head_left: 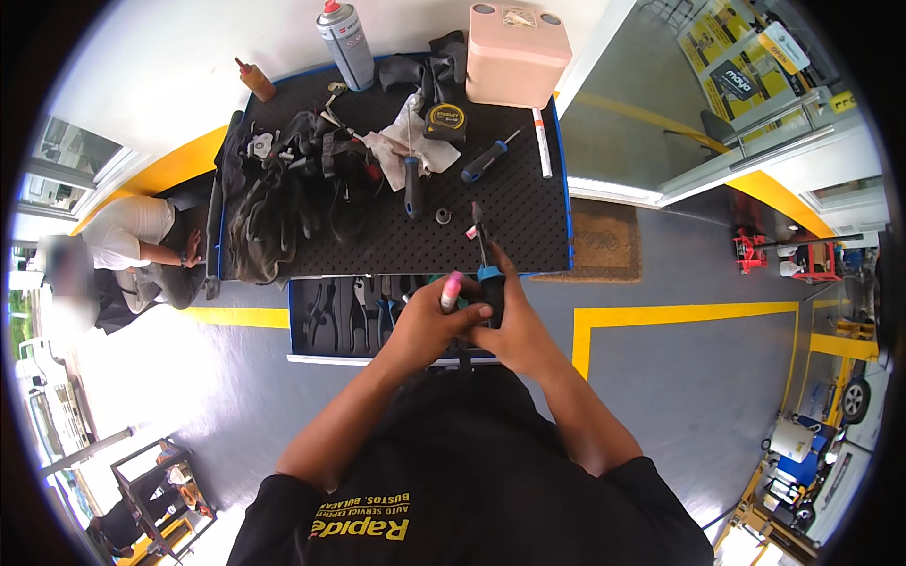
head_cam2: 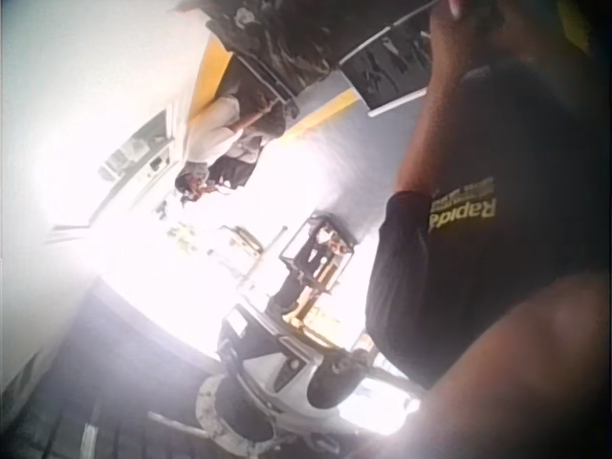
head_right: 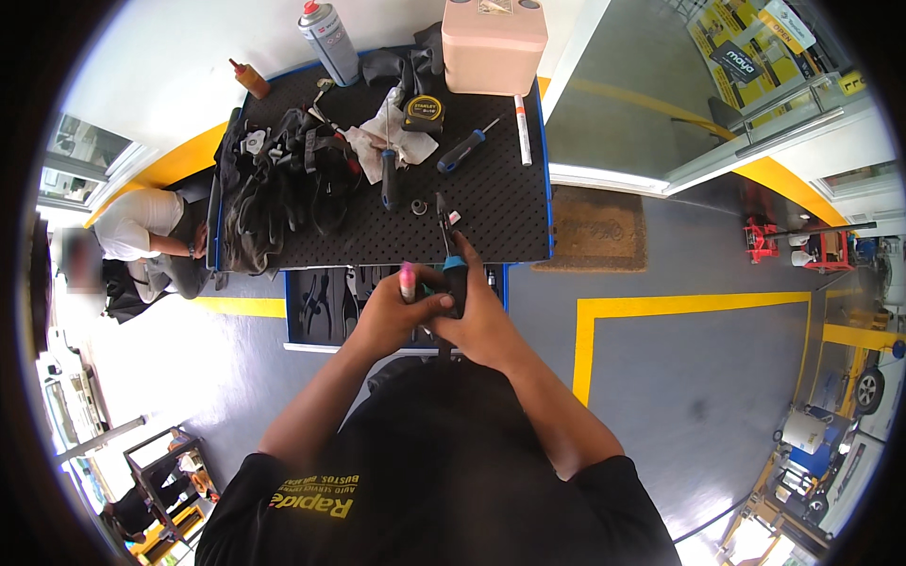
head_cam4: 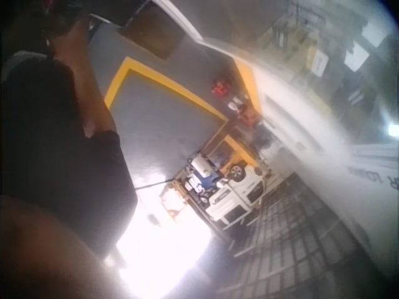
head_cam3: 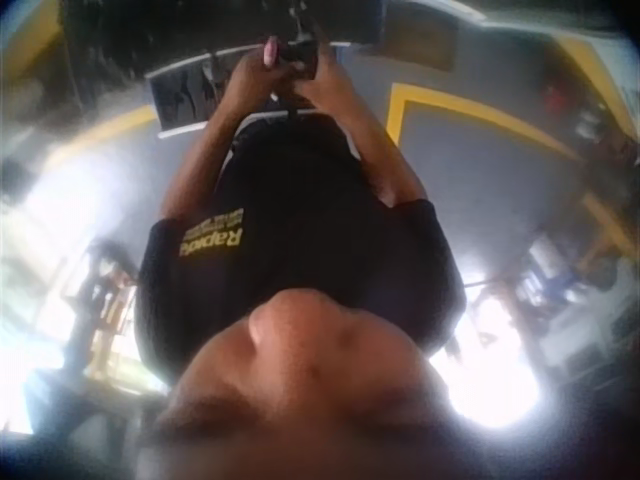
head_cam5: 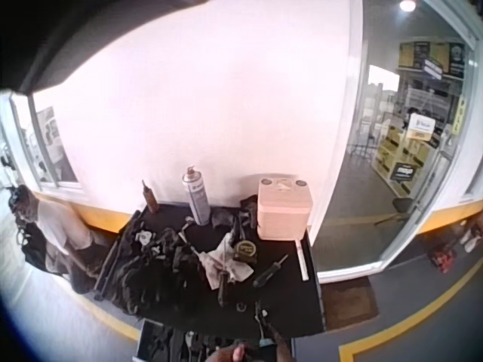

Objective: The person retrieves a pink paint marker from a tool chest, removes the cap, and walks to a vehicle on a lift. They then mark several spots on the brake caliper and surrounding suspension components with the marker before recapping it.

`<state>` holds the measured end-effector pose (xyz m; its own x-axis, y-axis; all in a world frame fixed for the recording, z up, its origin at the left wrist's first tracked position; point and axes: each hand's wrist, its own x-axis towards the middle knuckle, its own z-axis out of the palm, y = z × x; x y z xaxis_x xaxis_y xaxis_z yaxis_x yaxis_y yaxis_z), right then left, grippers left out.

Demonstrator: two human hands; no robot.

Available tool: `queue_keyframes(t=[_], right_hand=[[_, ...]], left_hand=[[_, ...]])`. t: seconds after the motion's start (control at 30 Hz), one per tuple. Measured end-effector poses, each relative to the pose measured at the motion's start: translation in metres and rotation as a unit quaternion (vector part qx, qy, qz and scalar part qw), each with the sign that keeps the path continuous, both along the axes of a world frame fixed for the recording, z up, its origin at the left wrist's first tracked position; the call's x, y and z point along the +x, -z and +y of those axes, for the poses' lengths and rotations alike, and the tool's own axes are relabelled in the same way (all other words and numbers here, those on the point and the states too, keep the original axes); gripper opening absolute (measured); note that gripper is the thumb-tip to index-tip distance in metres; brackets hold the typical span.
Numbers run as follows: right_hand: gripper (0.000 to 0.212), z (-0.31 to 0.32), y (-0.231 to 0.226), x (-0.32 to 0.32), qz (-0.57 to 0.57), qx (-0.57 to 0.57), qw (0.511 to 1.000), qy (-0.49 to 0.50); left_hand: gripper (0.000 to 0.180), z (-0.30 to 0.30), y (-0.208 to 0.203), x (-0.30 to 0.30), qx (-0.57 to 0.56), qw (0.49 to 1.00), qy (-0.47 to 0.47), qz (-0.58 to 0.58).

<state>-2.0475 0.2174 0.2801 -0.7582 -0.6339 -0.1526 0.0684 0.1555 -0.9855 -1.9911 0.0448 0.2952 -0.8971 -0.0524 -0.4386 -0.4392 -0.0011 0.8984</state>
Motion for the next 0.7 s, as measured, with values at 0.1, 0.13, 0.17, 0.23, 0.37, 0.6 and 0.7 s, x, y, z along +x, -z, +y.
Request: queue_keyframes(t=[0.1,0.13,0.17,0.23,0.37,0.6,0.7], right_hand=[[0.097,0.009,0.009,-0.001,-0.147,0.057,0.987,0.032],[0.092,0.013,0.010,-0.001,-0.141,0.069,0.987,0.038],[0.087,0.015,0.011,0.000,-0.135,0.070,0.987,0.051],[0.080,0.020,0.012,0.001,-0.125,0.071,0.987,0.072],[0.071,0.025,0.011,0.006,-0.088,0.079,0.990,0.082],[0.071,0.024,0.008,0.014,-0.022,0.091,0.992,0.082],[0.066,0.022,0.001,0.015,0.095,0.117,0.986,0.068]], left_hand=[[0.042,-0.004,0.003,0.005,-0.028,0.999,0.014,0.010],[0.044,-0.005,0.005,0.006,-0.040,0.999,0.010,0.027],[0.045,-0.008,0.006,0.008,-0.047,0.999,0.001,0.024],[0.045,-0.014,0.007,0.011,-0.060,0.998,-0.017,0.017],[0.038,-0.017,0.004,0.012,0.078,0.995,-0.039,0.052],[0.037,-0.012,-0.013,0.008,0.102,0.991,-0.060,0.059],[0.037,-0.011,-0.019,0.005,0.113,0.991,-0.060,0.042]])
